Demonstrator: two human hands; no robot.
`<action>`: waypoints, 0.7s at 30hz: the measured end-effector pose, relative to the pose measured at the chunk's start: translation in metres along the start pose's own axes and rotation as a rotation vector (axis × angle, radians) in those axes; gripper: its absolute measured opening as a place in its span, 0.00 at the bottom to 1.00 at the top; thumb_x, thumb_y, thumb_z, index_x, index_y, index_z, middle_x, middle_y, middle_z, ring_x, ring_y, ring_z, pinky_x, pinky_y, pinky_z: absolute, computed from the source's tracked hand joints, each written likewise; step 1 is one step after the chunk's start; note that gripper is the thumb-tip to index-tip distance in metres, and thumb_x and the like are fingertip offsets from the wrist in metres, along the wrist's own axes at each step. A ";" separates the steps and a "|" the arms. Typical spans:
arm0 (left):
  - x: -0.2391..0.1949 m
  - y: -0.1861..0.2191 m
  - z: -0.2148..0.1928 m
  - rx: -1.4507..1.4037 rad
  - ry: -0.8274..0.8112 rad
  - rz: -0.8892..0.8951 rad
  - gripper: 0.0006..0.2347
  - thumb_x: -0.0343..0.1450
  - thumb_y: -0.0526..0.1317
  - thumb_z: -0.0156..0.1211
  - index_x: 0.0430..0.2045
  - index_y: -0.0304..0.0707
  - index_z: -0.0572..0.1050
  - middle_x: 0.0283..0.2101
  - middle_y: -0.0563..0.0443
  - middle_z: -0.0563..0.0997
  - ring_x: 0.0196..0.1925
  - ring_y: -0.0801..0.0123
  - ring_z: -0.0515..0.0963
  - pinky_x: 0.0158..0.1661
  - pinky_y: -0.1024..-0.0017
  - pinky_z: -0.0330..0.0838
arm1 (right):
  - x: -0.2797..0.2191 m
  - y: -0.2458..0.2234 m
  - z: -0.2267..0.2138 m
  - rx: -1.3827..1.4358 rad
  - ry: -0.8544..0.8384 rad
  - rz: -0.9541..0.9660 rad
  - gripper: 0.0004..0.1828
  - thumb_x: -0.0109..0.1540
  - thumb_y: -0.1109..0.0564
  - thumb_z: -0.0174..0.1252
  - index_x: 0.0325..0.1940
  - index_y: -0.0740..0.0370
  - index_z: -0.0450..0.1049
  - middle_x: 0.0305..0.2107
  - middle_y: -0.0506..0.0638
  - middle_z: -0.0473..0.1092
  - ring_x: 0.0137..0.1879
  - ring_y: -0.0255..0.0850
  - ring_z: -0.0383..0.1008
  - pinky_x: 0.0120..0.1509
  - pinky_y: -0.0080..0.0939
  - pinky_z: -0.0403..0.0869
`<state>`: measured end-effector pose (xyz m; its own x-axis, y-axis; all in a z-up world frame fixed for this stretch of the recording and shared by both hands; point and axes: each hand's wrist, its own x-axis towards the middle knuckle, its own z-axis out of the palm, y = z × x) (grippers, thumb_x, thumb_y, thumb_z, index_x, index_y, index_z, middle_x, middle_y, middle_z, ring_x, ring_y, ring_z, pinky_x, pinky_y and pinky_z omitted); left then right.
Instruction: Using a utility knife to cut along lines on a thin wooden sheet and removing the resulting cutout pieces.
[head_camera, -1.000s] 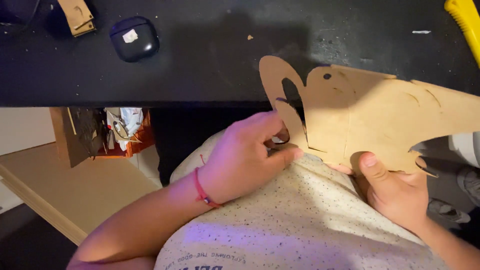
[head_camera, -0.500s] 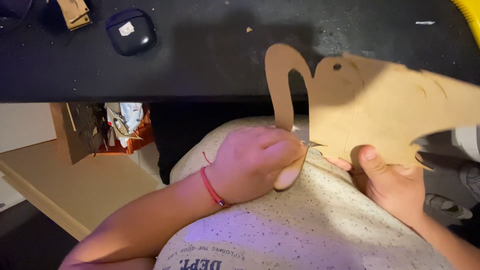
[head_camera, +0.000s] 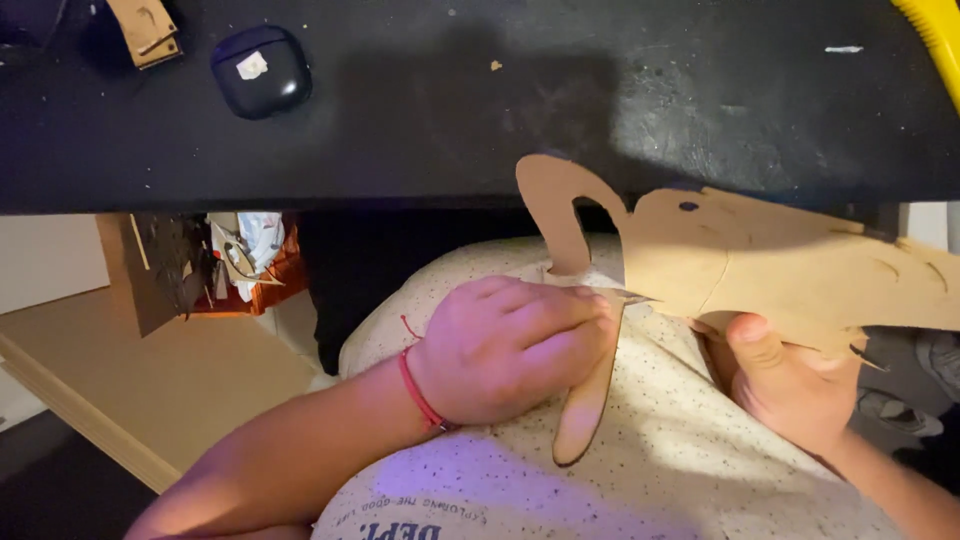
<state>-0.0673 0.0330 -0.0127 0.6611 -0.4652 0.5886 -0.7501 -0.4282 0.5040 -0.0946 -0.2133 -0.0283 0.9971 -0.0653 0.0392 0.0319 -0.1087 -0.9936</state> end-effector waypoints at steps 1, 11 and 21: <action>0.000 0.000 0.000 0.006 -0.002 0.013 0.03 0.75 0.33 0.55 0.36 0.37 0.77 0.42 0.49 0.82 0.43 0.64 0.85 0.39 0.72 0.76 | 0.002 -0.007 0.006 0.189 -0.030 0.051 0.22 0.66 0.50 0.57 0.63 0.58 0.67 0.59 0.51 0.68 0.69 0.47 0.70 0.83 0.57 0.71; 0.008 0.002 -0.002 0.027 0.062 0.123 0.05 0.73 0.31 0.62 0.29 0.41 0.74 0.38 0.50 0.82 0.42 0.66 0.86 0.39 0.77 0.77 | 0.020 -0.044 0.033 0.217 -0.056 0.139 0.22 0.62 0.43 0.53 0.28 0.51 0.48 0.20 0.41 0.38 0.27 0.35 0.43 0.36 0.45 0.59; 0.012 0.001 -0.002 0.054 0.180 0.148 0.07 0.71 0.30 0.61 0.24 0.43 0.72 0.37 0.53 0.80 0.39 0.68 0.85 0.37 0.78 0.76 | 0.019 -0.032 0.015 0.577 0.112 0.402 0.41 0.58 0.50 0.64 0.75 0.44 0.57 0.65 0.44 0.64 0.54 0.41 0.65 0.37 0.46 0.64</action>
<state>-0.0602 0.0287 -0.0038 0.5263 -0.3829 0.7592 -0.8336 -0.4085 0.3719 -0.0754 -0.1960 0.0025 0.9272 -0.0946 -0.3625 -0.2748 0.4859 -0.8297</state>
